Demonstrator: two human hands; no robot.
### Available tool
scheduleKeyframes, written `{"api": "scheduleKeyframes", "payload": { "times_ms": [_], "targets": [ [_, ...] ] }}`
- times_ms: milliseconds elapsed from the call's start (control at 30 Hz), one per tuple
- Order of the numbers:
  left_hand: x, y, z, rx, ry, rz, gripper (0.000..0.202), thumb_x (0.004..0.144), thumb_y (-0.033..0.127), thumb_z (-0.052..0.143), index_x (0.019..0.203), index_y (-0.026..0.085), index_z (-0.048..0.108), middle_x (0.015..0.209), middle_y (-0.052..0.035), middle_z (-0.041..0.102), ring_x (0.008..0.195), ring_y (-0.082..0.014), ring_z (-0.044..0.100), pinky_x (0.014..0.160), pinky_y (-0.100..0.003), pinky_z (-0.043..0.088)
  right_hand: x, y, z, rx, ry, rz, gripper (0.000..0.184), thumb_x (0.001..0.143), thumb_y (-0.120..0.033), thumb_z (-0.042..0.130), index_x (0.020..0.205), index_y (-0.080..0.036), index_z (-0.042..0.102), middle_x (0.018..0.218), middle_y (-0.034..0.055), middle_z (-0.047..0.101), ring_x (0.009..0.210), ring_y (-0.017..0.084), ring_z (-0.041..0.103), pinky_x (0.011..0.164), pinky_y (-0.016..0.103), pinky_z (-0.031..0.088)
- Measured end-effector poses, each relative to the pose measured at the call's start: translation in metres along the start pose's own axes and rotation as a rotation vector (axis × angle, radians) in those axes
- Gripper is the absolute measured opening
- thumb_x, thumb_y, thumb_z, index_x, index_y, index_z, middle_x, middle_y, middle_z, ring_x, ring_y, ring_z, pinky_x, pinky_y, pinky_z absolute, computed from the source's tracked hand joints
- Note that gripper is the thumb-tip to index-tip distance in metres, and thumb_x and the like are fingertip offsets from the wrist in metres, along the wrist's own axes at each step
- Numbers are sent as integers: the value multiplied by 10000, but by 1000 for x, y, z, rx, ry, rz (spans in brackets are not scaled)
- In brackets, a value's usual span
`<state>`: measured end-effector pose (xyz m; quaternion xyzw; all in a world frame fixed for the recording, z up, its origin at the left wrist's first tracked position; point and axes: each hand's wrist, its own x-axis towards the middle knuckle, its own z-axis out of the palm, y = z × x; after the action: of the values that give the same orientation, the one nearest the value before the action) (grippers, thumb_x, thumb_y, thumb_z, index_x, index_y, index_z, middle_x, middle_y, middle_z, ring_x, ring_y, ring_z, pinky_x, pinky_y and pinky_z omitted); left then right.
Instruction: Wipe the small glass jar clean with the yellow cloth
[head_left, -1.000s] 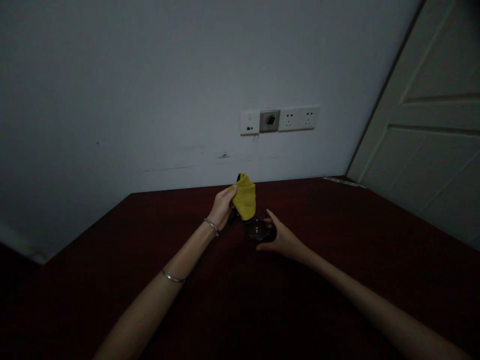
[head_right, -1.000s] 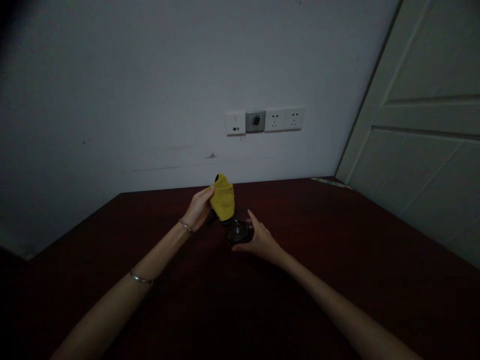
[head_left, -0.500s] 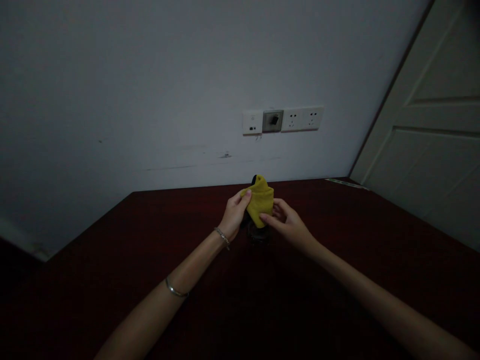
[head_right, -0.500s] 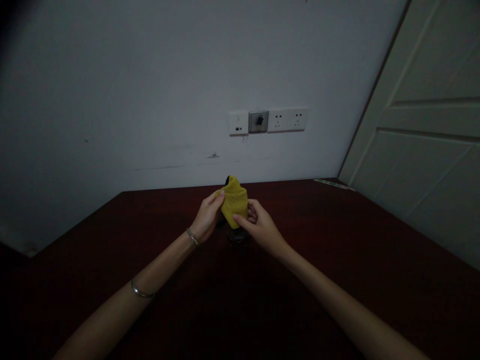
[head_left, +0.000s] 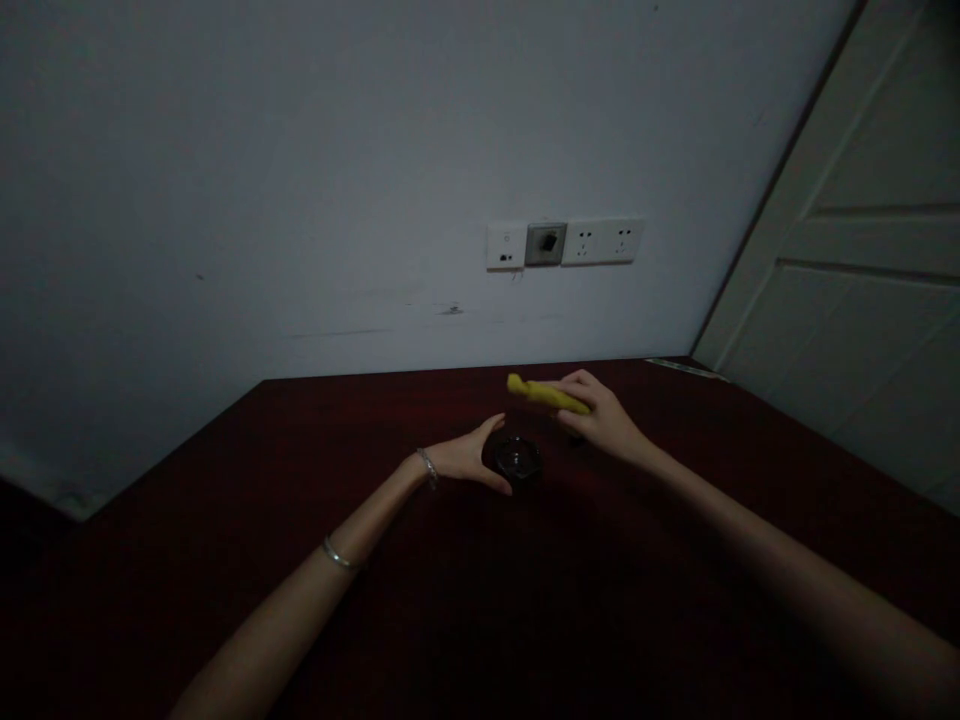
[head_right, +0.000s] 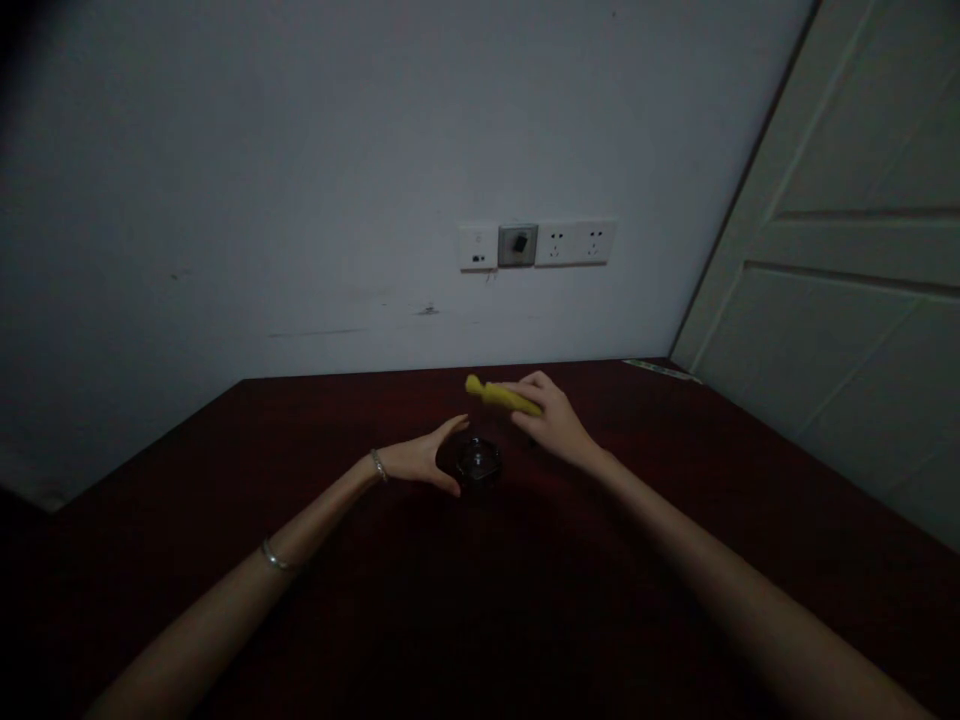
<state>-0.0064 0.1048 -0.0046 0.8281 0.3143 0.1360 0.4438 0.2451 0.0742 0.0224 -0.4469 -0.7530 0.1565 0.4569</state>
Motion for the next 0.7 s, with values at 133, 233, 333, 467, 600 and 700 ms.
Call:
{"api": "scheduleKeyframes", "payload": {
  "times_ms": [133,233,333,467,600,700],
  "targets": [
    [4,-11,8,-83,10,55,1201,491,367,851,1431,116,147,1472,-250,286,1384,-349,270,1150,-488,180,0,-11,1,-421,-309,-273,513,801,-90,502,1267,-294,571,1340,51,534,1190,258,476,952,470,445],
    [5,-14,12,-90,19,119,1154,476,353,861,1403,137,209,1450,-225,323,1370,-340,299,1138,-474,224,3,-18,7,-552,-444,-384,510,858,-100,473,1329,-293,505,1361,34,536,1188,247,477,936,450,467],
    [5,-15,17,-49,36,137,1159,452,342,875,1396,154,229,1437,-208,344,1350,-347,329,1120,-483,260,6,-20,15,-575,-525,-429,529,845,-90,502,1332,-297,500,1374,18,529,1211,250,463,960,465,447],
    [5,-21,22,-77,102,153,1099,461,337,875,1360,147,270,1384,-198,417,1310,-337,390,1091,-471,306,7,-19,24,-572,-576,-439,510,823,-79,532,1283,-298,552,1341,15,561,1179,247,492,950,456,454],
    [7,-31,25,-137,159,133,969,491,334,868,1287,157,345,1289,-169,524,1241,-318,473,1043,-460,359,5,-15,30,-559,-581,-418,532,793,-49,543,1257,-307,576,1301,16,595,1110,227,543,909,414,487],
    [9,-34,27,-161,171,120,929,481,320,871,1256,173,380,1264,-153,558,1208,-311,507,1022,-459,375,3,-13,32,-556,-583,-394,540,783,-40,529,1256,-296,580,1287,27,605,1084,231,561,883,407,501]
  ]
}}
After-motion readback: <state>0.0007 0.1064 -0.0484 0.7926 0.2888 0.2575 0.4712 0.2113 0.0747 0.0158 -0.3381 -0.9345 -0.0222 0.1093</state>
